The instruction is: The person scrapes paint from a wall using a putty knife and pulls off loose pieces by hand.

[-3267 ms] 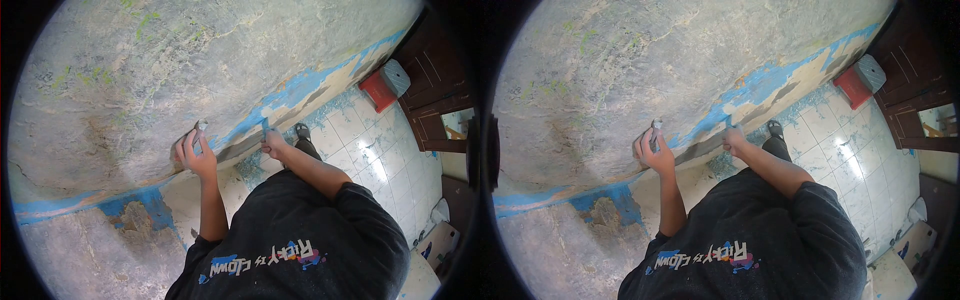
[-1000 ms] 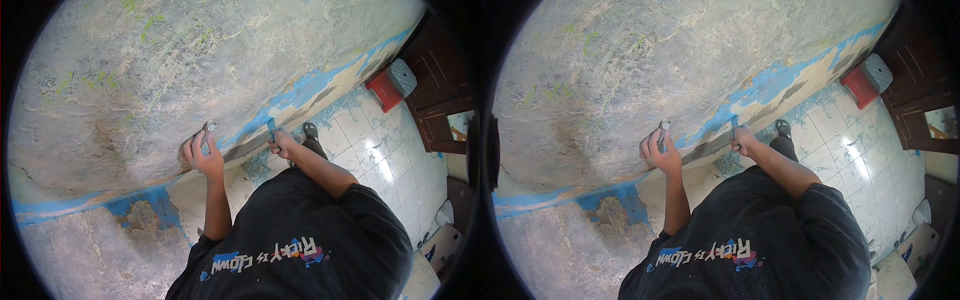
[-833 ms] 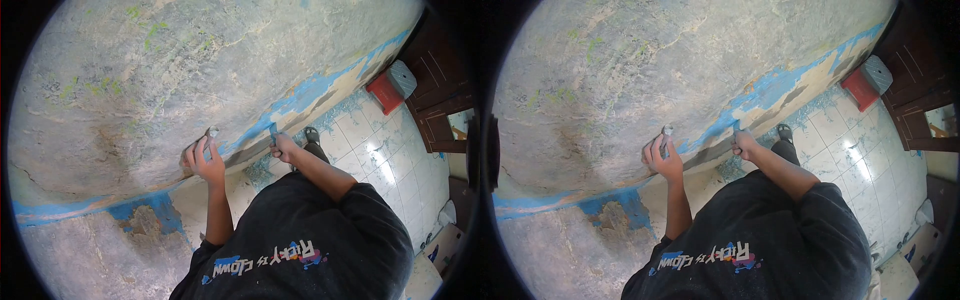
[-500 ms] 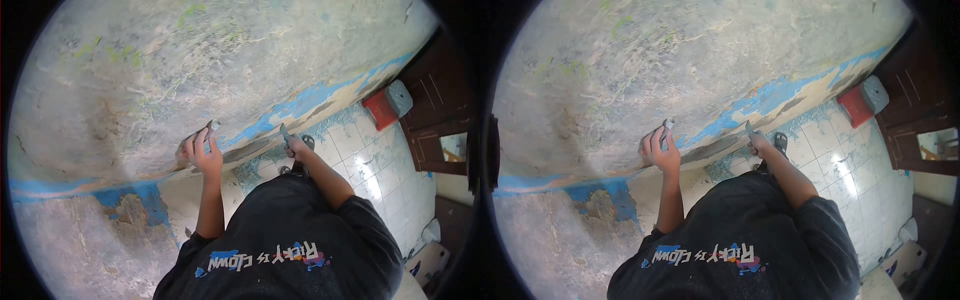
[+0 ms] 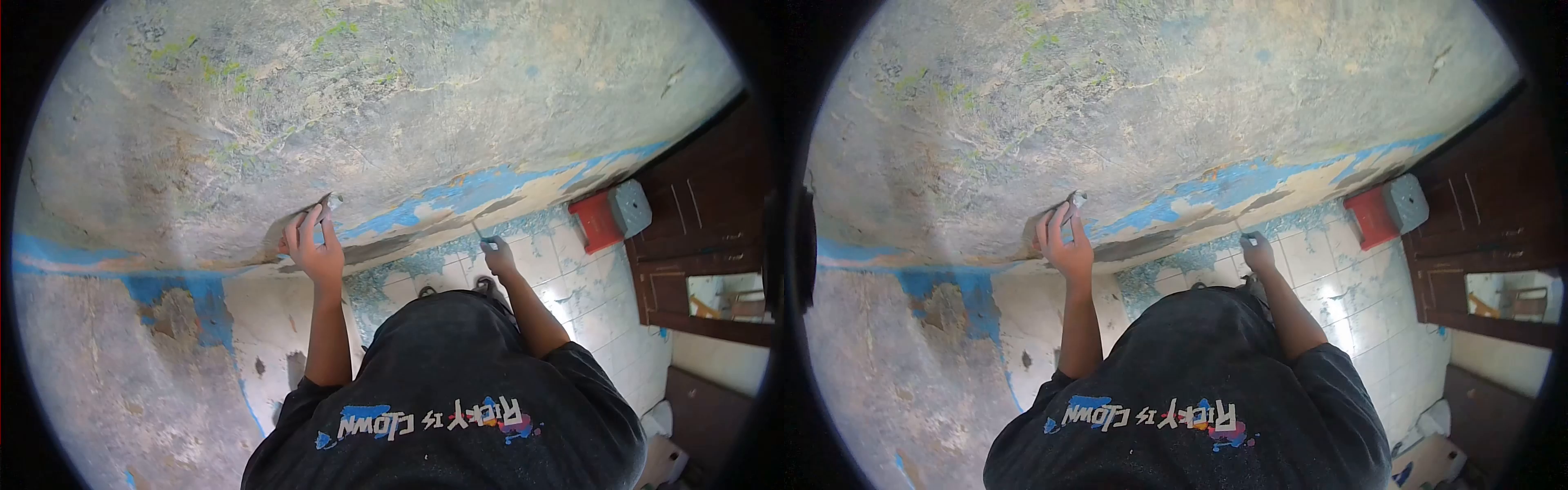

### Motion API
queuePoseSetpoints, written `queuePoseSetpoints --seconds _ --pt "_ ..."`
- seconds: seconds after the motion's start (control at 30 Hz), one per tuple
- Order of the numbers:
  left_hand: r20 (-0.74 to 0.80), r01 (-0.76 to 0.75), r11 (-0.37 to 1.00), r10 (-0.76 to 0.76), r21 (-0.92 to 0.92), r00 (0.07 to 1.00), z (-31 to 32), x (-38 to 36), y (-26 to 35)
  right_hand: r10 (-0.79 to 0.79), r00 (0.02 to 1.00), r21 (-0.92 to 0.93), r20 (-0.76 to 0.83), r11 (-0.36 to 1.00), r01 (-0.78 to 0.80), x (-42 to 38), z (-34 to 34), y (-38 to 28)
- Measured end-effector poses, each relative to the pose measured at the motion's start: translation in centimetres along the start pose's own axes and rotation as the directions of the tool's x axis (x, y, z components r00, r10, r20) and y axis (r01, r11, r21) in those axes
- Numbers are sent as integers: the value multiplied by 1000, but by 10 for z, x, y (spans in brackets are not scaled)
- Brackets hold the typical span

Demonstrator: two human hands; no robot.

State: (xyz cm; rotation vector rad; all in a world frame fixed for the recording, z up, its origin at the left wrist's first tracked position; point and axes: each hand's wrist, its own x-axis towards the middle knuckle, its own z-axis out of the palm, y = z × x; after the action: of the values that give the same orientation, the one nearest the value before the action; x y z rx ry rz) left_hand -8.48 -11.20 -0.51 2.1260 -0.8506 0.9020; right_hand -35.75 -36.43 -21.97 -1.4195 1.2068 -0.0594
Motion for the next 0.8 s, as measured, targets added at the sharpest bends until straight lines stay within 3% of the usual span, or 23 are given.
queuePoseSetpoints --seconds 0.03,0.1,0.13,0.33,0.63,0.8 --pt "9 26 999 -27 27 1000 1 -3 7 -142 990 -155 2 978 140 -1 -9 -10" --pt "13 80 997 -80 24 997 4 -7 26 -404 910 -440 88 804 399 -3 -24 -28" --pt "16 105 994 -106 26 994 5 -8 34 -443 890 -446 109 778 442 -4 -29 -38" --pt "-17 141 987 -140 77 990 14 -20 80 -423 836 -467 349 695 547 1 -45 -81" --pt "-123 142 972 -121 188 985 25 -12 104 -455 712 -414 535 594 690 11 -48 -111" --pt "-136 153 951 -120 267 983 20 -8 118 -453 740 -457 497 588 667 14 -41 -131"
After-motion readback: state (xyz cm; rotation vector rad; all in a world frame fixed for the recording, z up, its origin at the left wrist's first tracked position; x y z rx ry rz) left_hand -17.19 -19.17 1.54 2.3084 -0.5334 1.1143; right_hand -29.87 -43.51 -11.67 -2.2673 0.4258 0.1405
